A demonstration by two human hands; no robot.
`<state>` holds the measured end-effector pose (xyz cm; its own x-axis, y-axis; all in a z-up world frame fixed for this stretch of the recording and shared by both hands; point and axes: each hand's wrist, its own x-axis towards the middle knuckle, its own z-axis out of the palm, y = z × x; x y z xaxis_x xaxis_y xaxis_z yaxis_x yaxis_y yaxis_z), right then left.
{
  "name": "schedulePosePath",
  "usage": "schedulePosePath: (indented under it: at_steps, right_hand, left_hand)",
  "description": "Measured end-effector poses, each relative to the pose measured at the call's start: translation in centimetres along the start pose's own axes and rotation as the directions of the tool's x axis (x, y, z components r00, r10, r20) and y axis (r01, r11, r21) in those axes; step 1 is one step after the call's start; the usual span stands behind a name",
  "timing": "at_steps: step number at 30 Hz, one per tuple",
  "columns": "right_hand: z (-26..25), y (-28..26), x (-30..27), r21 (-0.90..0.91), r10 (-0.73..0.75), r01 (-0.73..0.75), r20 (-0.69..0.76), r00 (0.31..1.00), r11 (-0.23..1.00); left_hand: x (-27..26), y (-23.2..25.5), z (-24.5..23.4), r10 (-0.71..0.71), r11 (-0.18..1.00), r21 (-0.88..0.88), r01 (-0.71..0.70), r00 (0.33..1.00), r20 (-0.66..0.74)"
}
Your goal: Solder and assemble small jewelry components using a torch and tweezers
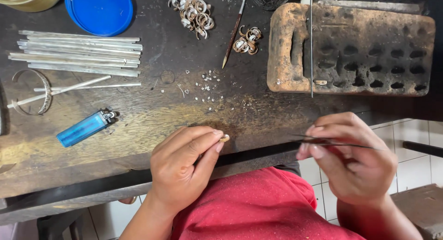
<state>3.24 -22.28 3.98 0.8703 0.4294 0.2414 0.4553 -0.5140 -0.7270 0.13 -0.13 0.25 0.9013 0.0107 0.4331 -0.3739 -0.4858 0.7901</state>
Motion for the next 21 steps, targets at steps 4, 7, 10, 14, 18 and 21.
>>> schedulePosePath:
  at_steps: [4,7,10,14,18,21]
  right_hand:
    - [1.6,1.3,-0.9,0.271,0.068,-0.030,-0.131,0.989,0.962]
    - [2.1,1.8,-0.2,0.038,-0.058,0.063,-0.119,0.991,0.997]
    - [1.8,1.9,-0.2,-0.028,-0.049,0.047,-0.080,0.996,0.999]
    - [1.9,2.1,-0.1,-0.032,-0.012,0.008,-0.133,0.991,0.999]
    - [2.6,1.9,0.7,-0.033,-0.061,0.056,-0.186,0.981,0.998]
    - [3.0,1.8,1.1,-0.020,-0.070,0.067,-0.186,0.980,0.998]
  left_hand:
    - [0.6,0.9,0.5,-0.009,0.999,-0.051,0.012,0.998,0.056]
    - [1.0,0.3,1.3,0.010,0.997,-0.071,-0.004,0.997,0.078]
    - [1.0,0.1,1.4,0.019,0.998,-0.065,-0.014,0.997,0.076]
    - [0.9,-0.2,1.5,0.013,0.999,-0.048,-0.009,0.997,0.078]
    - [1.1,-0.1,1.4,0.024,0.998,-0.052,-0.020,0.996,0.090]
    - [1.1,-0.1,1.4,0.020,0.999,-0.052,-0.015,0.995,0.093]
